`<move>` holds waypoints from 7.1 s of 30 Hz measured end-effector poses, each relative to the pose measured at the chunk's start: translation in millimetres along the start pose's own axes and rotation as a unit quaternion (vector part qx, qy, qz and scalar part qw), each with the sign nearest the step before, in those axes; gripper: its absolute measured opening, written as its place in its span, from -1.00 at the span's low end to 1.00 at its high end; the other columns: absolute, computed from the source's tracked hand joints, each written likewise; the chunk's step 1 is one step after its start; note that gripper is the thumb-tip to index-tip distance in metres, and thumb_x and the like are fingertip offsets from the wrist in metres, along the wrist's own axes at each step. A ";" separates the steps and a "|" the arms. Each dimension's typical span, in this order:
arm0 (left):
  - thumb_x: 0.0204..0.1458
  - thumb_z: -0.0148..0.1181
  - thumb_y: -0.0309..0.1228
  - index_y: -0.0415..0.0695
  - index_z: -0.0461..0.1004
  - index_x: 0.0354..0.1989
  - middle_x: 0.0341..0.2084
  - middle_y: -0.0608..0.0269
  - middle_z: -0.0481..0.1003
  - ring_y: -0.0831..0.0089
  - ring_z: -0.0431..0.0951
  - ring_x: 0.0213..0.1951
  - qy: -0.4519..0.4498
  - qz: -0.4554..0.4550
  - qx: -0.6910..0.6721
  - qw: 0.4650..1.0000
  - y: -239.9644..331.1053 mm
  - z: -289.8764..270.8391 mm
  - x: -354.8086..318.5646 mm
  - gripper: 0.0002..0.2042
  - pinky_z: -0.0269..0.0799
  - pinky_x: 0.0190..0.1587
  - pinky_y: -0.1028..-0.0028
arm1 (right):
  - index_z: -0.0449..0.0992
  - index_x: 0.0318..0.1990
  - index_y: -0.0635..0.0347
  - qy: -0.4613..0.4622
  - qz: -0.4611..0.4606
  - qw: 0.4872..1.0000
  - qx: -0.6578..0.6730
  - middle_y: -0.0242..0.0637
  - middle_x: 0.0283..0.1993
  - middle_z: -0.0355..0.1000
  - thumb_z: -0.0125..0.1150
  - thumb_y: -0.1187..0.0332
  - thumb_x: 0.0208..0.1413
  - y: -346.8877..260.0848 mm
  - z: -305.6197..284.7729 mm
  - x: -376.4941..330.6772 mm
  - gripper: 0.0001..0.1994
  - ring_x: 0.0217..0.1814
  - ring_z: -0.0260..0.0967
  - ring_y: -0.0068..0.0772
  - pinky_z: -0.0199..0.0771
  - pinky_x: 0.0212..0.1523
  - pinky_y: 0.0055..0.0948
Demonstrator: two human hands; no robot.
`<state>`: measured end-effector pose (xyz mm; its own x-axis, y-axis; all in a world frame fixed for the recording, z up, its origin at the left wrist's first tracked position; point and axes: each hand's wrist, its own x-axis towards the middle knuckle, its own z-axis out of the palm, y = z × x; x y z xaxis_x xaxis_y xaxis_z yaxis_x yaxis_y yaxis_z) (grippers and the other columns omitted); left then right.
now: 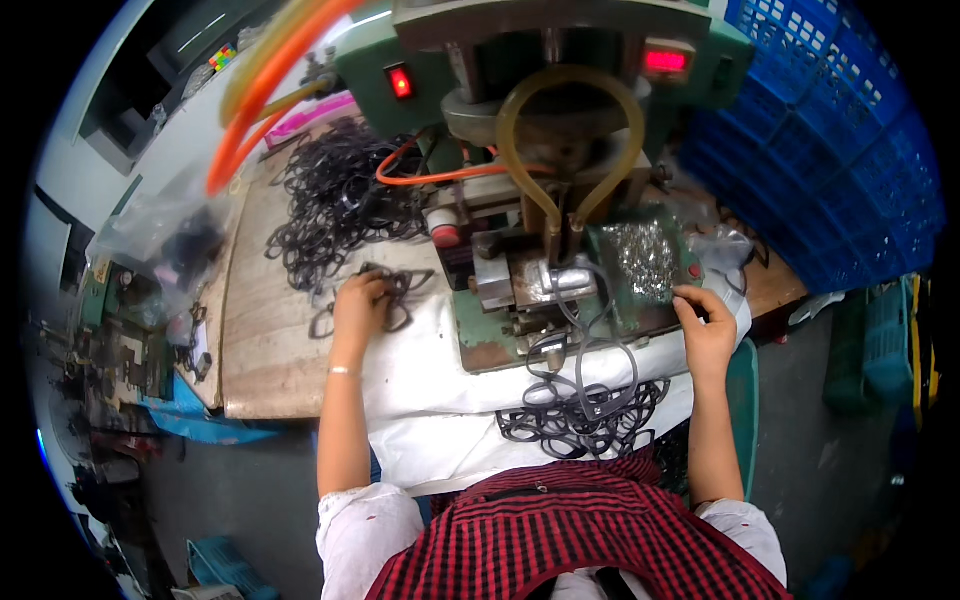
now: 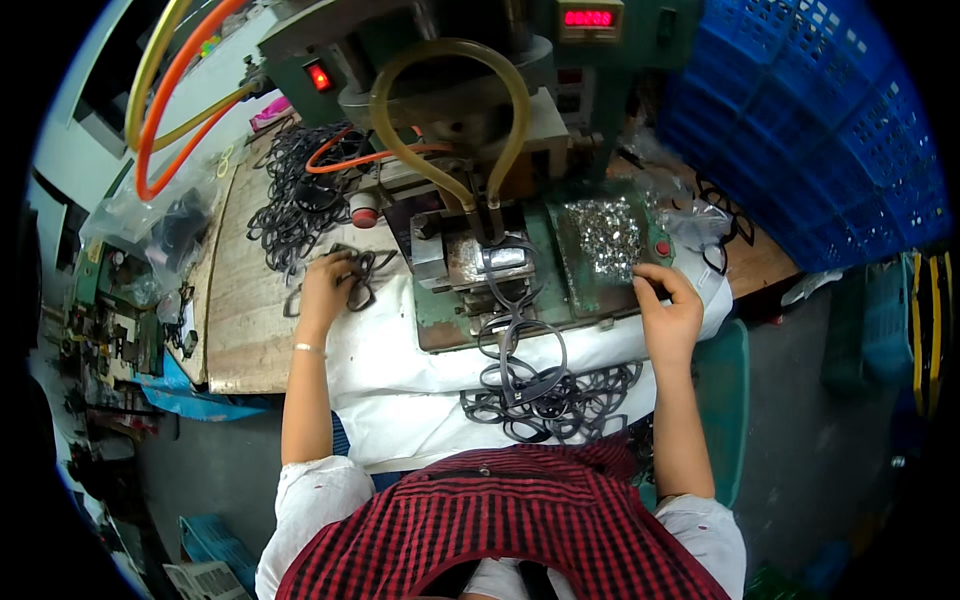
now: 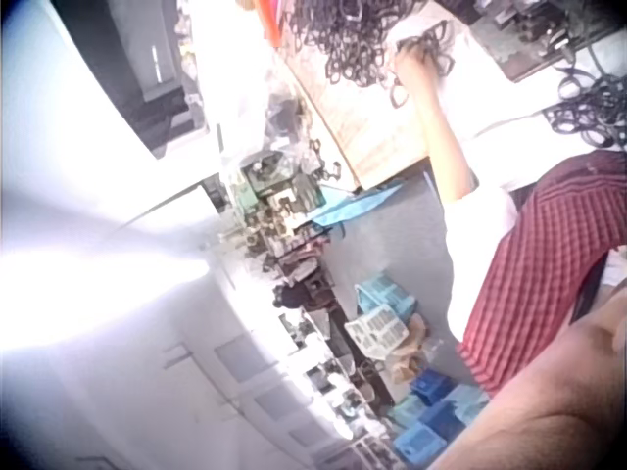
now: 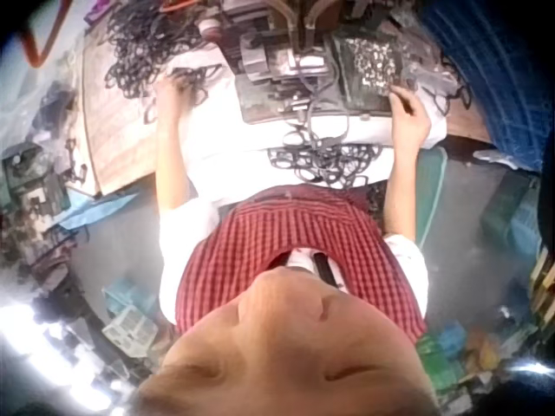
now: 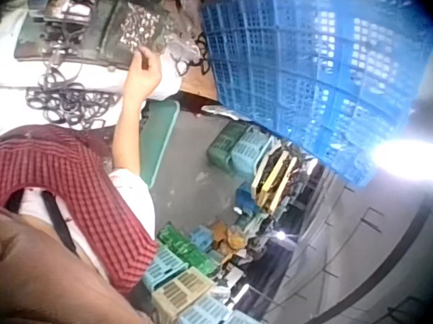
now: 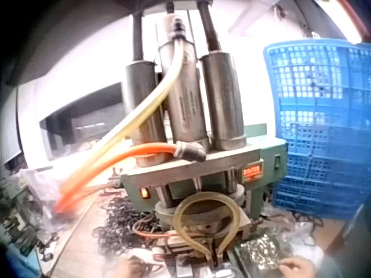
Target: The person repeatedly picks black rubber rings and small metal components from piles on a workbench, places them into a machine, and removes the assembled units. The process is continuous and repetitive throughout the clip.
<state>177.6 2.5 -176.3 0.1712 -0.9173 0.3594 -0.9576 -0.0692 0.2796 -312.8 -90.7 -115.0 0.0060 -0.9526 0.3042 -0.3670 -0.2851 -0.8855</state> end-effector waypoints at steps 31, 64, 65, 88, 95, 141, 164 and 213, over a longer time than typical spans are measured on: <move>-0.11 0.43 -0.52 -0.10 0.49 -0.31 -0.23 0.11 0.66 0.35 0.66 -0.38 0.136 0.405 -0.182 0.886 246.4 -87.5 11.2 -0.78 0.47 -0.49 0.44 | 0.62 -0.16 0.19 0.015 -0.115 0.929 -0.350 -0.05 0.18 0.43 0.34 0.36 -0.07 2.7 44.5 34.3 -0.73 0.40 0.18 0.01 0.31 0.25 -0.04; -0.07 0.19 -0.54 -0.26 0.58 -0.18 -0.02 -0.03 0.52 0.06 0.45 -0.03 0.091 -0.005 0.119 0.989 95.0 -42.4 31.9 -0.76 0.39 0.05 0.21 | 0.59 -0.23 0.28 0.000 -0.095 0.990 -0.100 -0.17 -0.32 0.57 0.29 0.45 0.04 -1.9 70.9 55.4 -0.85 -0.30 0.53 -0.30 0.48 -0.17 -0.41; -0.12 0.18 -0.55 -0.27 0.57 -0.22 -0.03 -0.05 0.51 0.05 0.45 -0.03 0.028 -0.020 0.206 0.978 81.8 -14.5 35.1 -0.76 0.40 0.03 0.21 | 0.58 -0.22 0.28 0.003 -0.079 0.994 -0.074 -0.20 -0.34 0.57 0.30 0.45 0.05 0.2 71.5 54.1 -0.85 -0.31 0.51 -0.36 0.47 -0.18 -0.44; 0.33 0.03 -0.38 -0.21 0.37 -0.09 -0.33 -0.03 0.59 0.37 0.58 -0.46 0.198 -0.014 -0.706 0.679 181.5 -92.6 2.2 -0.85 0.55 -0.37 0.51 | 0.36 0.08 0.41 -0.170 -0.001 0.949 0.266 -0.29 -0.28 0.55 0.30 0.56 0.01 -108.8 84.1 30.8 -0.56 -0.16 0.46 -0.60 0.40 -0.06 -0.56; 0.33 -0.02 -0.48 -0.31 0.36 -0.07 -0.43 -0.03 0.59 0.33 0.62 -0.50 0.265 0.069 -0.514 0.813 231.7 -120.4 54.9 -0.86 0.59 -0.36 0.46 | 0.30 0.20 0.40 -0.137 0.085 0.924 0.347 -0.24 -0.11 0.53 0.27 0.59 0.04 -131.9 85.1 4.0 -0.47 -0.03 0.44 -0.52 0.36 0.09 -0.53; -0.03 0.21 -0.48 -0.20 0.62 -0.35 -0.37 0.14 0.54 0.19 0.53 -0.26 0.029 -0.126 0.170 0.977 53.5 -31.1 -5.3 -0.89 0.44 -0.21 0.28 | 0.64 -0.20 0.27 -0.045 -0.033 0.998 0.005 -0.25 -0.27 0.58 0.30 0.52 0.09 18.8 76.7 59.1 -0.87 -0.21 0.52 -0.42 0.47 -0.11 -0.50; 0.29 0.00 -0.51 -0.25 0.30 0.09 -0.47 0.21 0.52 0.61 0.49 -0.45 0.119 0.091 -0.623 0.768 171.0 -128.2 5.7 -0.76 0.33 -0.45 0.73 | 0.38 0.09 0.39 -0.195 0.025 0.925 0.324 -0.29 -0.23 0.53 0.28 0.59 0.02 -115.2 83.8 30.5 -0.57 -0.13 0.45 -0.55 0.40 -0.04 -0.57; -0.13 0.51 -0.36 -0.25 0.58 -0.10 -0.28 0.16 0.48 0.39 0.52 -0.26 -0.107 -0.091 -0.444 0.885 276.7 -16.8 -31.9 -0.59 0.43 -0.15 0.46 | 0.63 -0.20 0.30 -0.016 -0.007 0.995 0.097 -0.38 -0.26 0.58 0.29 0.54 0.09 -12.3 62.7 43.1 -0.87 -0.22 0.45 -0.59 0.40 -0.14 -0.59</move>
<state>-89.0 19.2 -95.4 0.1643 -0.9827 0.0858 -0.3420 0.0248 0.9394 -249.7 -134.8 -113.1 0.0404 -0.9503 0.3088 -0.1805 -0.3109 -0.9331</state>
